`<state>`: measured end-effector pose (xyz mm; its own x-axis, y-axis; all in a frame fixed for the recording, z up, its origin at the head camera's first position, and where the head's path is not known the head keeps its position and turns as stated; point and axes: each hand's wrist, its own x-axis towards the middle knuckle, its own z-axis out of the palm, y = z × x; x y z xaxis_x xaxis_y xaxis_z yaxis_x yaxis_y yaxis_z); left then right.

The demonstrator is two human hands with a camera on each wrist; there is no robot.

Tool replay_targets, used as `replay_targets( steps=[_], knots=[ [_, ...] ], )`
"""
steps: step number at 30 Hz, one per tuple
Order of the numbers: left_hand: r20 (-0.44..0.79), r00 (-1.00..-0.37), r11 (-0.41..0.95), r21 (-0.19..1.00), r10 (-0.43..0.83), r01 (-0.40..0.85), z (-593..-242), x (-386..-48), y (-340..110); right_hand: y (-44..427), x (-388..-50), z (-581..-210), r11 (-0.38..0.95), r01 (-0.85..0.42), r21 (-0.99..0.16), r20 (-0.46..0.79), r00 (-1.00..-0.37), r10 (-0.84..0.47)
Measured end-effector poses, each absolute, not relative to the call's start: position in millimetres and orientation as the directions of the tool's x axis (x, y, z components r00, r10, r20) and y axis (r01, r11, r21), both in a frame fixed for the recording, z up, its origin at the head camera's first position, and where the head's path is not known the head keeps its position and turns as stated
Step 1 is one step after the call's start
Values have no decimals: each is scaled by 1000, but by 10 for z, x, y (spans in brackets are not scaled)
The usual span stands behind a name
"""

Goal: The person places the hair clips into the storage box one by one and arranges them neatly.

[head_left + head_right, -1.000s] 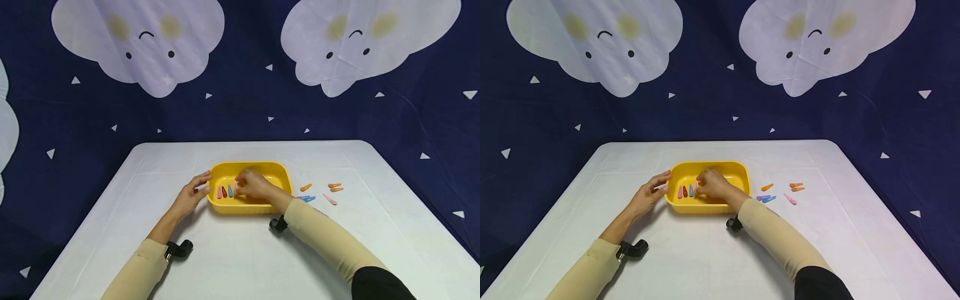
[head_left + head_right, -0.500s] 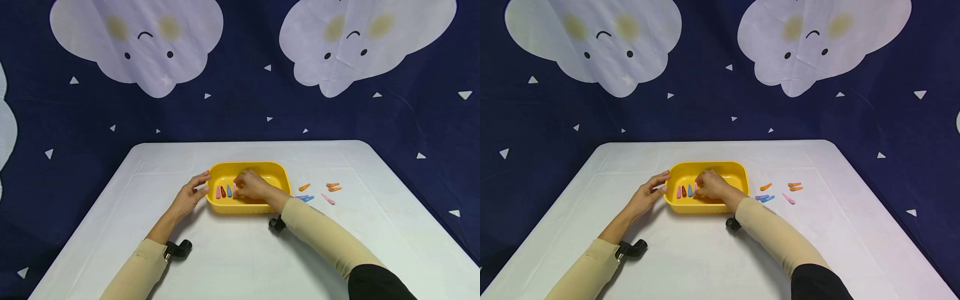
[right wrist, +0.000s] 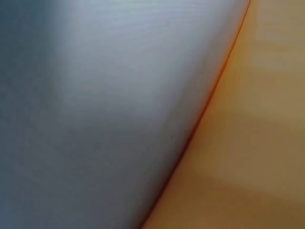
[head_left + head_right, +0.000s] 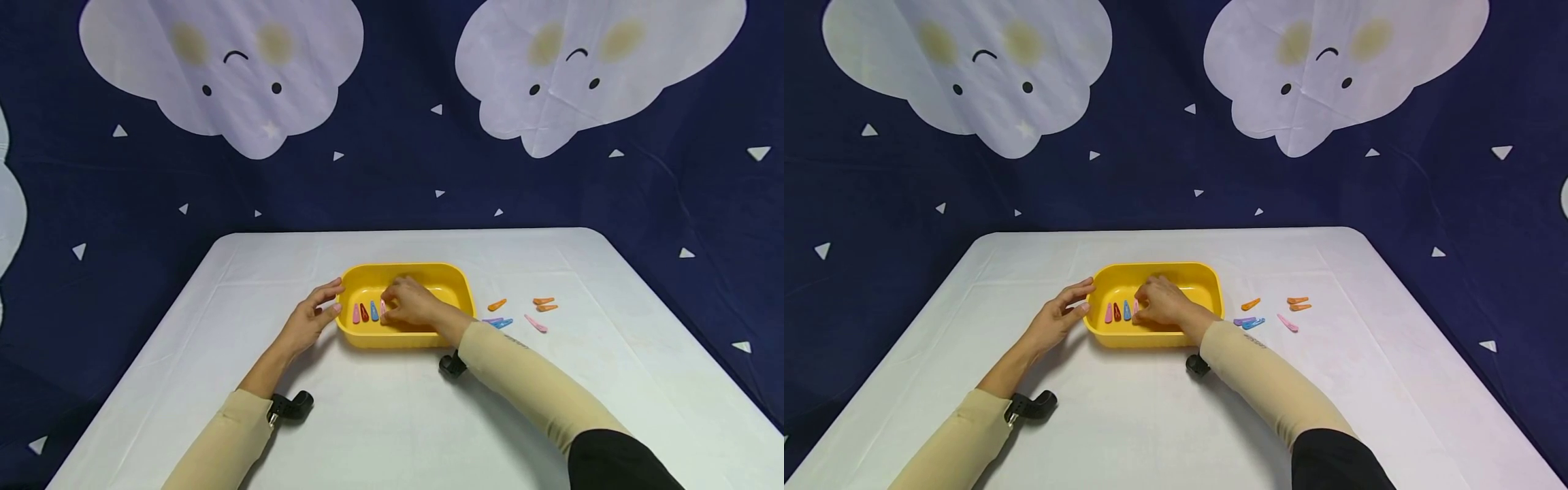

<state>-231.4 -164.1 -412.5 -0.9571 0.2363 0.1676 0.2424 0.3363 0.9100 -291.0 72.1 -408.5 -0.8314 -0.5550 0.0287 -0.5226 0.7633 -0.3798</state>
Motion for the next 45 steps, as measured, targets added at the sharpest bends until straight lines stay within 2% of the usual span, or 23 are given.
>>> replay_targets(
  steps=[45],
  knots=[
    [154, -959, 330, 916, 237, 229, -4154, -2341, -1649, 701, -2905, -4081, 796, -479, -371, -31, -850, -526]
  ],
)
